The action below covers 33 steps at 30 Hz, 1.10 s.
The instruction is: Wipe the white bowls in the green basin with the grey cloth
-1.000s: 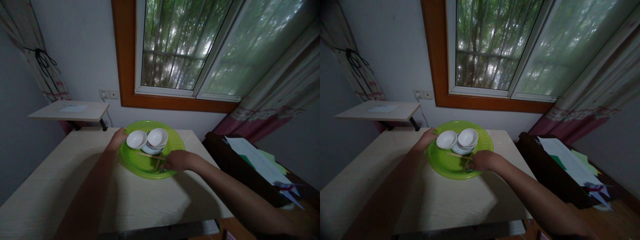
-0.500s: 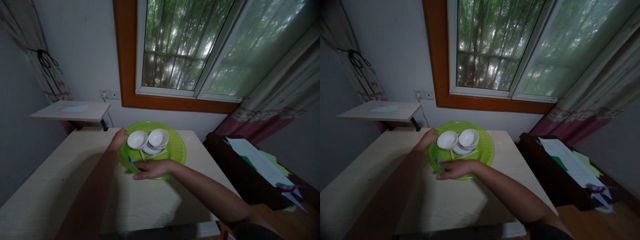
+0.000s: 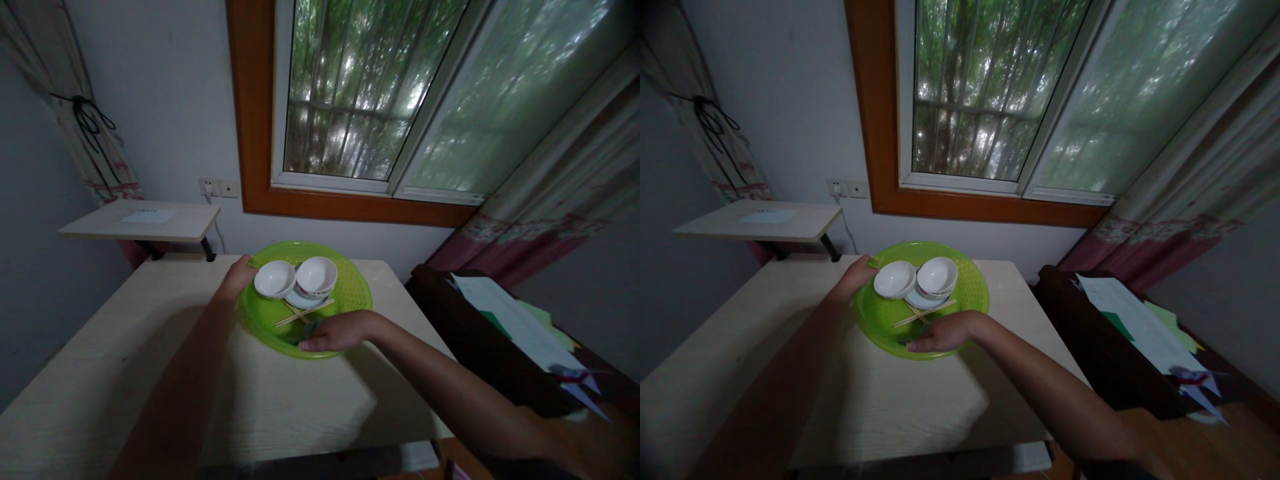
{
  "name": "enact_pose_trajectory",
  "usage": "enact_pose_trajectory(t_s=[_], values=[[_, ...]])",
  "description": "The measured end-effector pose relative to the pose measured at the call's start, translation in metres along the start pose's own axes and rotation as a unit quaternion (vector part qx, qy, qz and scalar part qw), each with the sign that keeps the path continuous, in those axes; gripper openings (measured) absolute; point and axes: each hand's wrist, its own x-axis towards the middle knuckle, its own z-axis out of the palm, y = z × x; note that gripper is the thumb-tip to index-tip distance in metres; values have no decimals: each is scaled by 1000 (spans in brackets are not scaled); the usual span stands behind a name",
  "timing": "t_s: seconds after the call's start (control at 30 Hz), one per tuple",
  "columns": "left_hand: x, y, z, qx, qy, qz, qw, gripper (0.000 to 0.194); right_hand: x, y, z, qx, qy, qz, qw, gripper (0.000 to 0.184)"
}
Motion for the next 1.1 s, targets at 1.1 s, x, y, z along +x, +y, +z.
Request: enact_pose_trajectory(t_s=[1.1], values=[[2, -1, -1, 10, -2, -7, 1000, 33, -4, 44, -12, -135, 148, 235, 951, 41]])
